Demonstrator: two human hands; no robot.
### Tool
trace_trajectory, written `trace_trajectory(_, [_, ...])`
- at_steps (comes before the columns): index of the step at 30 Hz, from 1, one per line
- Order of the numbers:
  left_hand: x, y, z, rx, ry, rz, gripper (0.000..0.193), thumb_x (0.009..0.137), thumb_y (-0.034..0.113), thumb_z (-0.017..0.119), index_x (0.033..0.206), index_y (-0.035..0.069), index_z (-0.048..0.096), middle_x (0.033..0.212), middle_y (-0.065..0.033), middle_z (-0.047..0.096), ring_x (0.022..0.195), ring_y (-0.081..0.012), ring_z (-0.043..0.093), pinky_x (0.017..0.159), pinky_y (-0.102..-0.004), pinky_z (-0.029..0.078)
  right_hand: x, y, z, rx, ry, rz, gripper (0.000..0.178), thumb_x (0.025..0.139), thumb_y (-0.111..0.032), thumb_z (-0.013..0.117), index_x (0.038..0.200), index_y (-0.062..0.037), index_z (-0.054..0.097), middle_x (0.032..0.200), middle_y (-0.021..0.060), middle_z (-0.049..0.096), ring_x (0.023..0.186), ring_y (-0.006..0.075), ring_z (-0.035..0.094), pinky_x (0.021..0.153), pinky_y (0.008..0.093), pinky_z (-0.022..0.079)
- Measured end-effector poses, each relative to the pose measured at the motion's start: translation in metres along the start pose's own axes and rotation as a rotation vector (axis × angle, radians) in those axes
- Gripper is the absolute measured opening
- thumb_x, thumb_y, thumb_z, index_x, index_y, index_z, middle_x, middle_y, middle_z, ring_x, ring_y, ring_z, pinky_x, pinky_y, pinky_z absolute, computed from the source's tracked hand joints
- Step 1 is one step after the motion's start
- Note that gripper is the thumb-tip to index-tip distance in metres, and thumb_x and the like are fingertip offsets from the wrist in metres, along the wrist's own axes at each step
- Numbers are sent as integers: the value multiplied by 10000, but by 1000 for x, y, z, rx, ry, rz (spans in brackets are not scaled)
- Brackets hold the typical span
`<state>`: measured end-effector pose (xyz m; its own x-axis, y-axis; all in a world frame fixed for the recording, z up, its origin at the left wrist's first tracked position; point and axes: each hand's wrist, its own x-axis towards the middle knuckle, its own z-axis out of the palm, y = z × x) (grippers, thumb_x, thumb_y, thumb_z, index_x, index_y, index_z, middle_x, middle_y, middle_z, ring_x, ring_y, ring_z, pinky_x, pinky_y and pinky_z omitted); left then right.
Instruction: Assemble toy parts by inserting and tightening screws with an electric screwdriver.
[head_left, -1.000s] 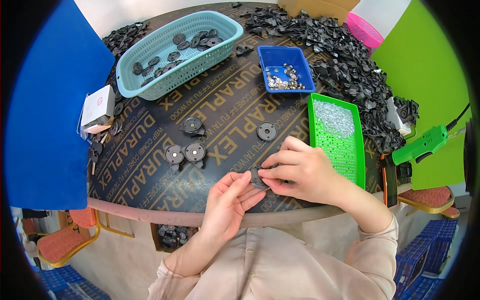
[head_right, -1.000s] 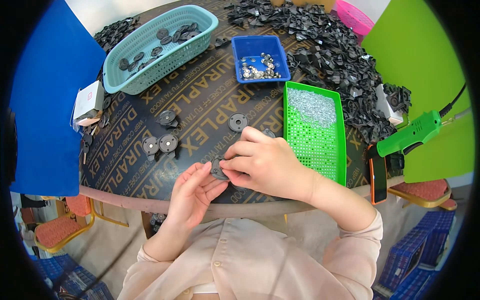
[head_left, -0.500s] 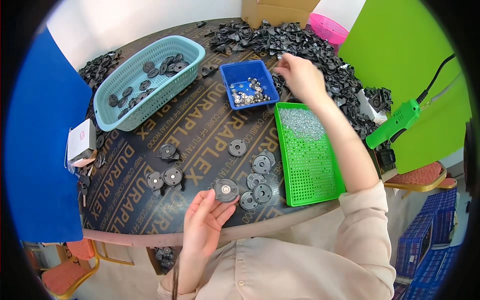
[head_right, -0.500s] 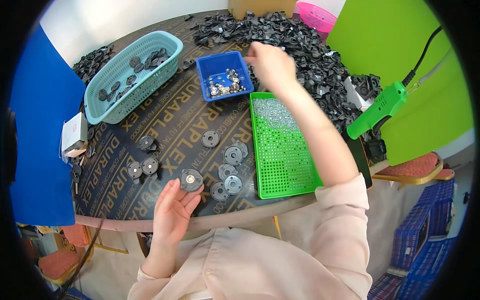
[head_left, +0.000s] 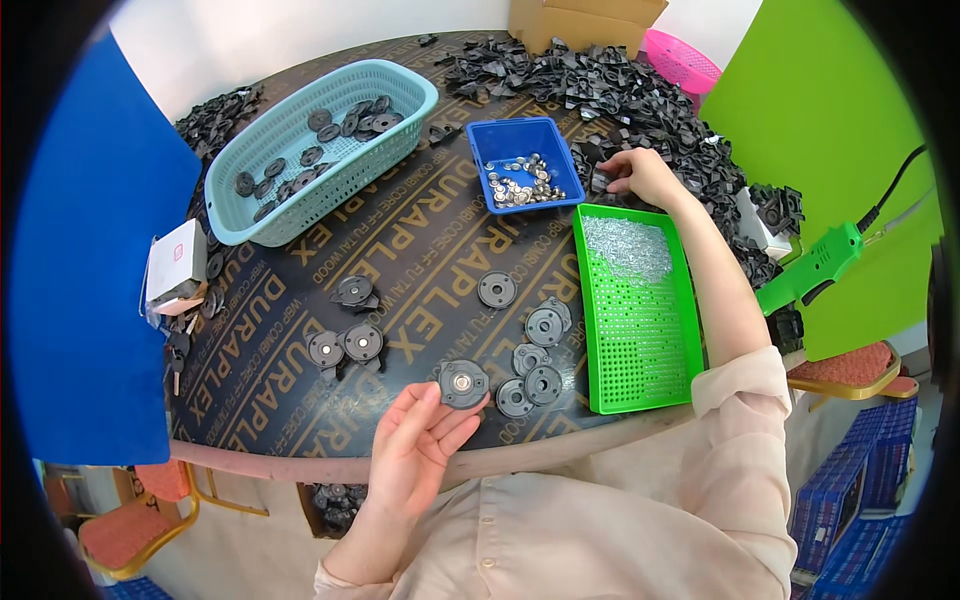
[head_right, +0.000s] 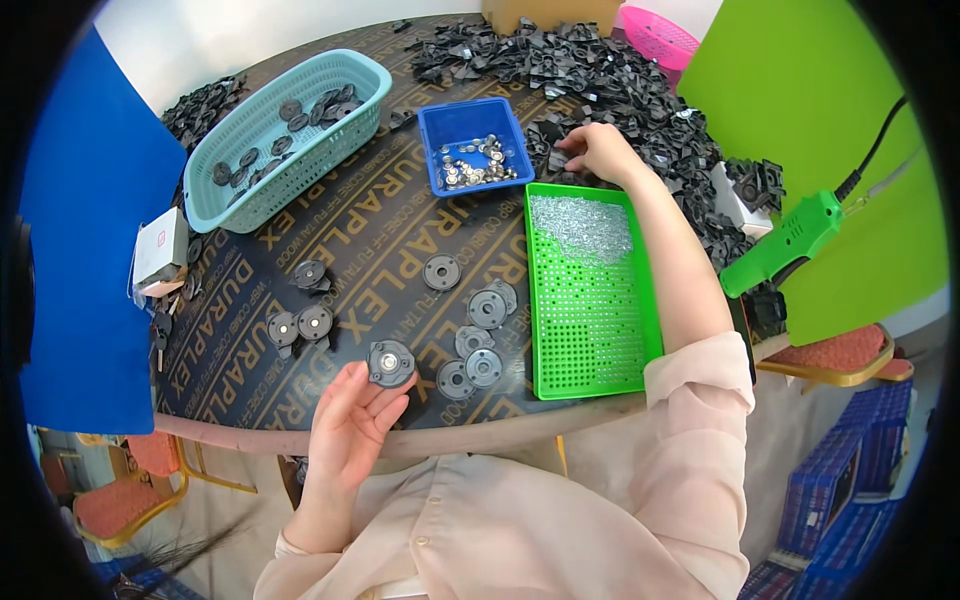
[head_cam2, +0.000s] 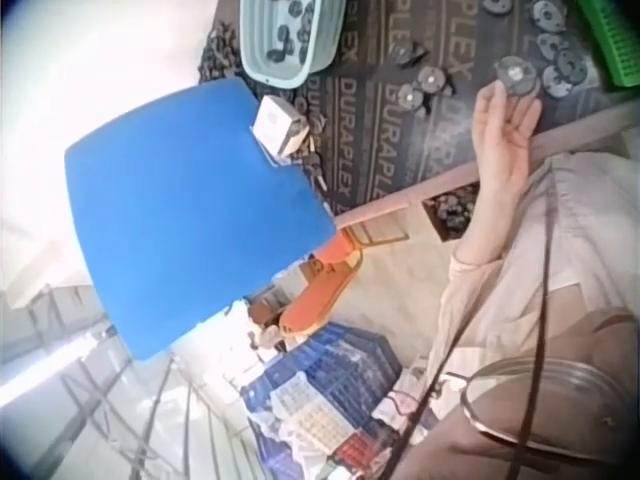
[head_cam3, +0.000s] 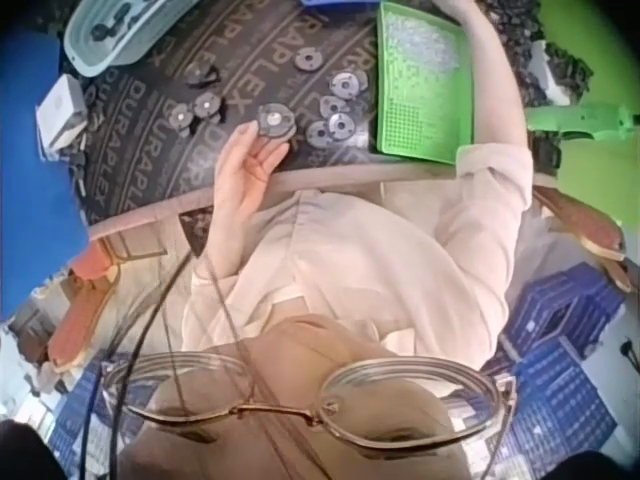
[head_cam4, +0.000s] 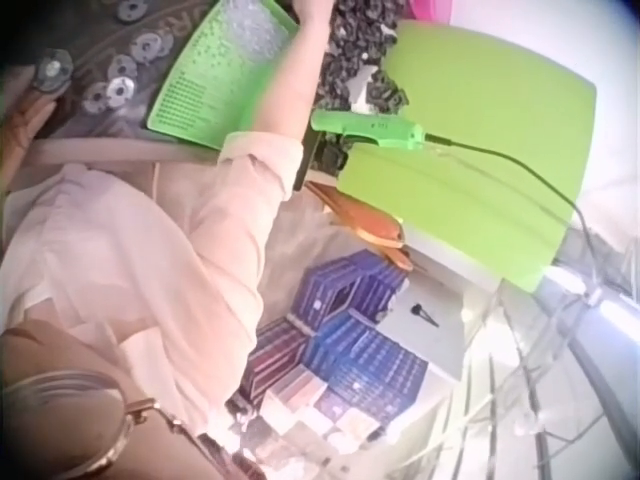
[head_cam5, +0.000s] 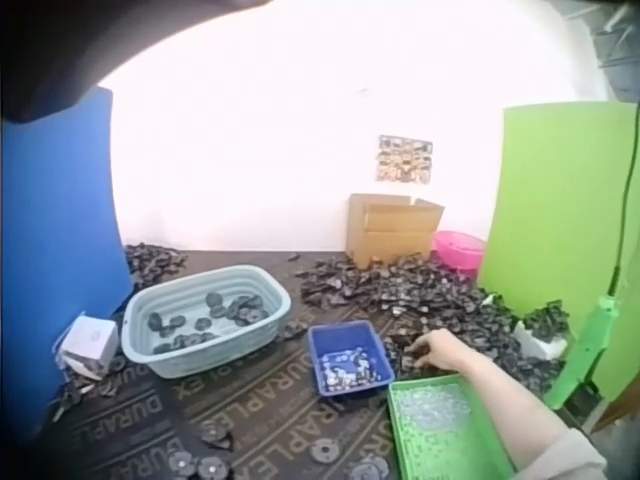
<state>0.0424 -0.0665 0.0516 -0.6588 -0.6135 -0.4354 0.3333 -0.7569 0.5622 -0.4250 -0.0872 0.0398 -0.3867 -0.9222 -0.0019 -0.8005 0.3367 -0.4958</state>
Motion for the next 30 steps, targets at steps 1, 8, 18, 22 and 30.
trace_trajectory(1, [-1, 0, -1, -1, 7, 2, 142, 969, 160, 496, 1014, 26, 514, 1101, -170, 632, 1065, -290, 622, 839, -330, 568, -1, -3, 4, -22, 51, -41, 387, 712, 42, 713, 1089, -39, 671, 877, 89, 696, 766, 140, 632, 732, 287, 507])
trace_trajectory(8, [5, -2, 1, -26, -34, -34, 121, 968, 161, 507, 1004, 47, 520, 1120, -154, 630, 1093, -281, 608, 889, -338, 535, -47, -54, -27, -3, 326, -55, 324, 760, -54, 691, 1084, -65, 681, 954, 149, 694, 861, 234, 671, 784, 318, 512])
trace_trajectory(18, [12, -21, 5, -95, -118, -74, 109, 974, 162, 491, 988, 57, 518, 1071, -99, 631, 959, -187, 649, 864, -332, 555, -202, -210, 54, 151, 119, -647, 387, 680, -24, 732, 1059, -88, 691, 973, 48, 631, 855, 254, 521, 743, 342, 461])
trace_trajectory(22, [13, -21, 3, -87, -126, -48, 108, 971, 163, 498, 983, 60, 527, 1066, -92, 635, 958, -182, 648, 870, -332, 553, -204, -212, 60, 232, 114, -581, 379, 678, 0, 721, 1046, -87, 698, 966, 39, 637, 837, 248, 515, 744, 334, 454])
trace_trajectory(30, [11, -19, 3, -119, -162, -87, 100, 960, 150, 526, 989, 54, 529, 1076, -89, 633, 1024, -189, 621, 928, -360, 516, -199, -211, 66, 228, 151, -577, 372, 677, 9, 719, 1041, -68, 698, 941, 49, 640, 836, 240, 532, 720, 321, 449])
